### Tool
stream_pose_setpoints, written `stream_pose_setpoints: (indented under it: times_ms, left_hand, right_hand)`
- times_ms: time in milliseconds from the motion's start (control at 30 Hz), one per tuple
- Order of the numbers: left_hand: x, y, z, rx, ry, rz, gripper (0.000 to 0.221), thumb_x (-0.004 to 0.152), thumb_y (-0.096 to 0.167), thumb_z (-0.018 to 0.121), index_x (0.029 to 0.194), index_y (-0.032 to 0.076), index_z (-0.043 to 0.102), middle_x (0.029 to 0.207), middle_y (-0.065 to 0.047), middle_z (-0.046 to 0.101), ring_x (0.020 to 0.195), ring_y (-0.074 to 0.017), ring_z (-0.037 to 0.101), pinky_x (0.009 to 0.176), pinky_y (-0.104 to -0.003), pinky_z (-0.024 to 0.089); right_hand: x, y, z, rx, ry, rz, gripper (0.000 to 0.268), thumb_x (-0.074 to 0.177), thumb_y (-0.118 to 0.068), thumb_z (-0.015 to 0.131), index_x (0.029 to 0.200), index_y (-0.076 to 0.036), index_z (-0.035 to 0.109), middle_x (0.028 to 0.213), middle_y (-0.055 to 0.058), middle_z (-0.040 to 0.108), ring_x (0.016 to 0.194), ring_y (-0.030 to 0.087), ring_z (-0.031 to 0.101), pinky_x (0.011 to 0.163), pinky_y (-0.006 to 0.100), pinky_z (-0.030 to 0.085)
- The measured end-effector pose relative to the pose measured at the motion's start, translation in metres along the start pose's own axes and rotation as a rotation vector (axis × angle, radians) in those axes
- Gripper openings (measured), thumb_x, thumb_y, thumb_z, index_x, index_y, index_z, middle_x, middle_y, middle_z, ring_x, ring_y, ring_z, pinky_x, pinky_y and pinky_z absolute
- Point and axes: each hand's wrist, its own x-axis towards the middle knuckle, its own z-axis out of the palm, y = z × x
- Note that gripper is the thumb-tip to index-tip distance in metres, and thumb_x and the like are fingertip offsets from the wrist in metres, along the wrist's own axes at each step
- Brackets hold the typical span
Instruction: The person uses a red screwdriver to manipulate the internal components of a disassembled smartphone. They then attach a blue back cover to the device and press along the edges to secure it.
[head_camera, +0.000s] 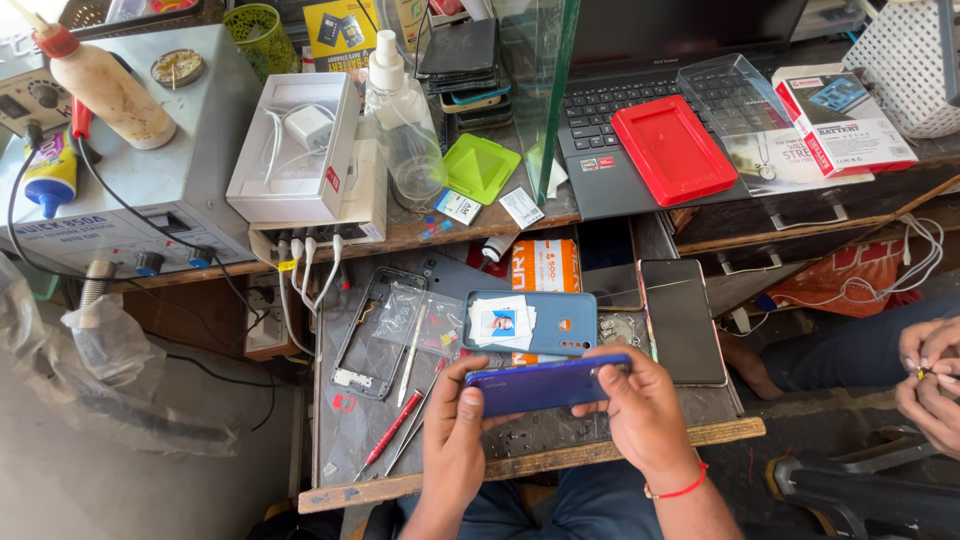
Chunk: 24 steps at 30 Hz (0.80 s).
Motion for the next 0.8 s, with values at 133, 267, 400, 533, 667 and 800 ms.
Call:
stream_pose_setpoints:
  times_ms: [133,267,400,533,667,800]
  left_hand:
    - [0.002,0.008,0.004,-0.058,0.001,-0.059,0.043,0.106,0.026,0.044,0.14,0.0,0.048,0.117,-0.013,0.065,0.102,-0.0229,0.072,0.083,-0.042,0.066]
    - [0.006,0.013,0.009,-0.044,0.042,-0.089,0.044,0.104,0.026,0.042,0.141,0.002,0.047,0.123,-0.011,0.061,0.105,-0.0224,0.072,0.083,-0.042,0.066]
    - [0.008,0.016,0.012,0.027,0.045,-0.144,0.043,0.103,0.026,0.041,0.142,0.007,0.045,0.126,-0.008,0.056,0.108,-0.0222,0.07,0.083,-0.042,0.067]
    - [0.008,0.005,0.005,-0.162,0.025,-0.18,0.044,0.107,0.03,0.037,0.136,-0.001,0.049,0.12,-0.017,0.065,0.104,-0.0295,0.071,0.083,-0.046,0.065]
    - [0.005,-0.005,-0.007,-0.311,-0.082,-0.143,0.053,0.107,0.034,0.041,0.129,-0.012,0.057,0.123,-0.024,0.066,0.112,-0.0328,0.07,0.092,-0.051,0.063]
    - [0.003,-0.013,-0.007,-0.228,-0.188,-0.131,0.054,0.104,0.03,0.05,0.131,-0.015,0.06,0.132,-0.028,0.064,0.12,-0.034,0.066,0.102,-0.052,0.057]
  right_hand:
    - [0.001,-0.014,0.012,0.069,-0.064,-0.019,0.053,0.104,-0.023,0.059,0.15,0.002,0.047,0.119,0.018,0.069,0.094,0.022,0.071,0.072,0.037,0.061]
    - [-0.004,-0.019,0.028,-0.214,-0.085,-0.117,0.073,0.099,-0.016,0.057,0.162,-0.005,0.023,0.15,0.016,0.05,0.113,0.02,0.063,0.079,0.035,0.059]
    - [-0.006,-0.024,0.032,-0.303,-0.077,-0.16,0.078,0.097,-0.009,0.059,0.163,-0.005,0.017,0.162,0.015,0.036,0.125,0.021,0.057,0.085,0.036,0.058]
    - [-0.005,-0.022,0.03,-0.298,-0.069,-0.169,0.074,0.097,-0.005,0.058,0.162,-0.003,0.023,0.161,0.015,0.038,0.127,0.023,0.056,0.088,0.038,0.06]
    - [-0.003,-0.014,0.029,-0.332,-0.045,-0.209,0.071,0.097,-0.007,0.062,0.159,-0.002,0.028,0.156,0.015,0.042,0.133,0.024,0.052,0.102,0.039,0.052]
    - [-0.001,-0.007,0.026,-0.424,-0.024,-0.261,0.068,0.1,-0.015,0.064,0.158,-0.003,0.03,0.15,0.016,0.047,0.139,0.027,0.047,0.116,0.04,0.042]
